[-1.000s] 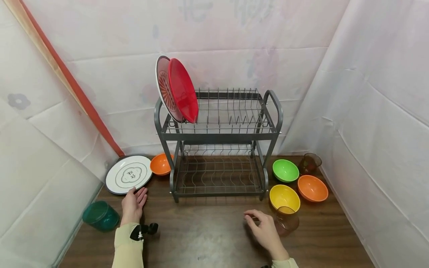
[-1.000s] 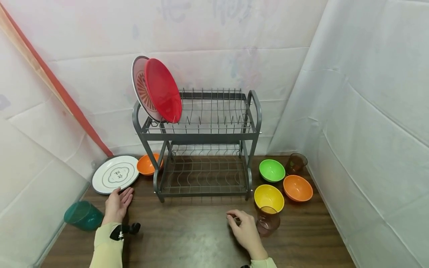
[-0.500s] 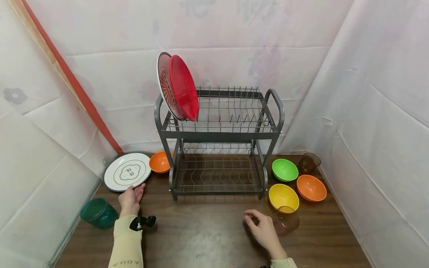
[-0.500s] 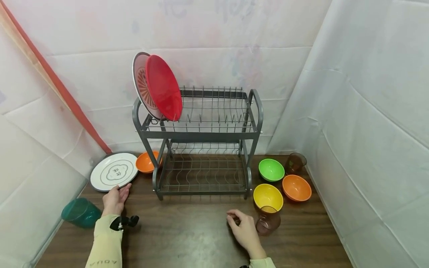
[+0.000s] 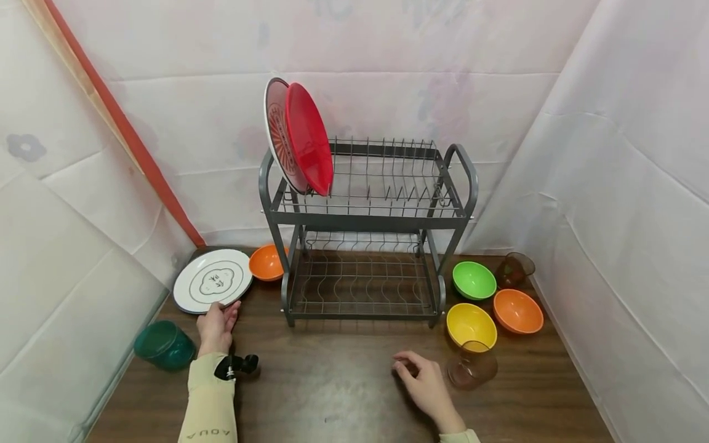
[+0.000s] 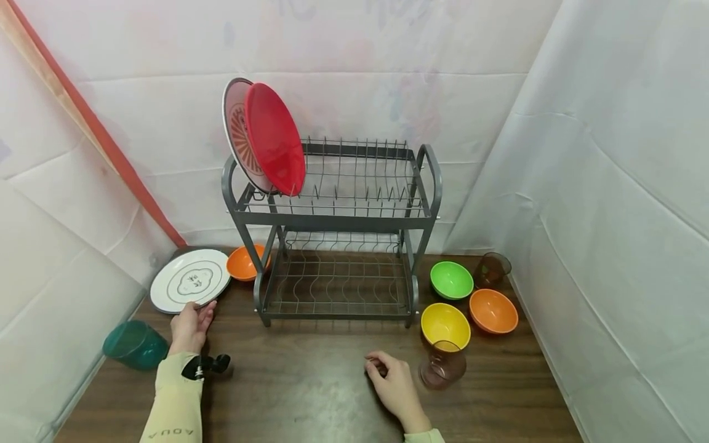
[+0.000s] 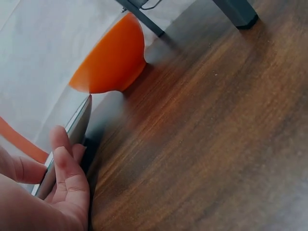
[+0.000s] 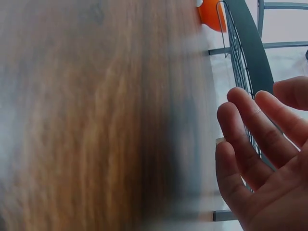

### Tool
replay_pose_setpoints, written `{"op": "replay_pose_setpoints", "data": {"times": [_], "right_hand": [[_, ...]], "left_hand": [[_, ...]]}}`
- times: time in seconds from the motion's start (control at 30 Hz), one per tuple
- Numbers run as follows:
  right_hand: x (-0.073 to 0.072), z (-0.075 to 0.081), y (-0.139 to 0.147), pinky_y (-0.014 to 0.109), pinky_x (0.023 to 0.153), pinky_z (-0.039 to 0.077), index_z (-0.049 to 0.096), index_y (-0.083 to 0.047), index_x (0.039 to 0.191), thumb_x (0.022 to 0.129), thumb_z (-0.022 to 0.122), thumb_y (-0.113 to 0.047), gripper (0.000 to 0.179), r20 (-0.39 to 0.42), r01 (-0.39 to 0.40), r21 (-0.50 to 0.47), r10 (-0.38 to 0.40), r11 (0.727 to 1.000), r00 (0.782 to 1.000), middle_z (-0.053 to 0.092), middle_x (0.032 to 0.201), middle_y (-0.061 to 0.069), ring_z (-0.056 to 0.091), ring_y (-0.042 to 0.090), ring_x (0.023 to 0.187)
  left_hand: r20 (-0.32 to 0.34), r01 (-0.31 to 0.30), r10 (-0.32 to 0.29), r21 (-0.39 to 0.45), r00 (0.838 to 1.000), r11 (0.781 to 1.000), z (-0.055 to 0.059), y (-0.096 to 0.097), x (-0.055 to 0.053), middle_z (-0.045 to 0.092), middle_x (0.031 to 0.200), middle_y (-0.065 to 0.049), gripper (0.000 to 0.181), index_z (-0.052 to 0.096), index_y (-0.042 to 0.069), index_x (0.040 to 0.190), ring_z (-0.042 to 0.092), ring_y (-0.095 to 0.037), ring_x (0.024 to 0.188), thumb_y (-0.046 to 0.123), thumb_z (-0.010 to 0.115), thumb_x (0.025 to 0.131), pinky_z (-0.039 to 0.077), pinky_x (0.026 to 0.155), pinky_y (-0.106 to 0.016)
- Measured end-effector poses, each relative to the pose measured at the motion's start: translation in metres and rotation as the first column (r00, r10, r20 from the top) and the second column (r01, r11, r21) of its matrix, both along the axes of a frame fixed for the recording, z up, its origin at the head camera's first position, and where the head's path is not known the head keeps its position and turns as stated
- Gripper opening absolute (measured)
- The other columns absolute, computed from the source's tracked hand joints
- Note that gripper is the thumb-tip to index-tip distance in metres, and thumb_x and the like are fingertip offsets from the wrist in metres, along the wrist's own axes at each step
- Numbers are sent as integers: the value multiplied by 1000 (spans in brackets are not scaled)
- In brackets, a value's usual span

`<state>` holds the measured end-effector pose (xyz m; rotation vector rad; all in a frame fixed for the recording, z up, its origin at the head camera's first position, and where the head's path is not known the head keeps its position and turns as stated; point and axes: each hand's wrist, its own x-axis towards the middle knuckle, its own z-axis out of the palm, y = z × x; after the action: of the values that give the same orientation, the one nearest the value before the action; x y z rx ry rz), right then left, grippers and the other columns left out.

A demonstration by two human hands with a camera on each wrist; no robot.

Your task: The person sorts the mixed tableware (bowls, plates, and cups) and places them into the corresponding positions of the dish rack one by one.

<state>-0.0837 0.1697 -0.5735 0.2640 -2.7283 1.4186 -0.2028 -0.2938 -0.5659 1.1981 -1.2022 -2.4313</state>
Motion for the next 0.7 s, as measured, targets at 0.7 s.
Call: {"op": "replay_pose_setpoints", "data": {"times": [0.7], "right_hand": [[3,3,-9,24,65,50,73,-9,105,97,67,-22,17,26,-53,-39,54,998,998,70,84,-9,60,3,71]], "left_hand": [[-161,-80,78,-4,984,997,10,11,16,71,83,-4,26,28,16,119,68,-13,68,9,47,103,49,56,-23]]}}
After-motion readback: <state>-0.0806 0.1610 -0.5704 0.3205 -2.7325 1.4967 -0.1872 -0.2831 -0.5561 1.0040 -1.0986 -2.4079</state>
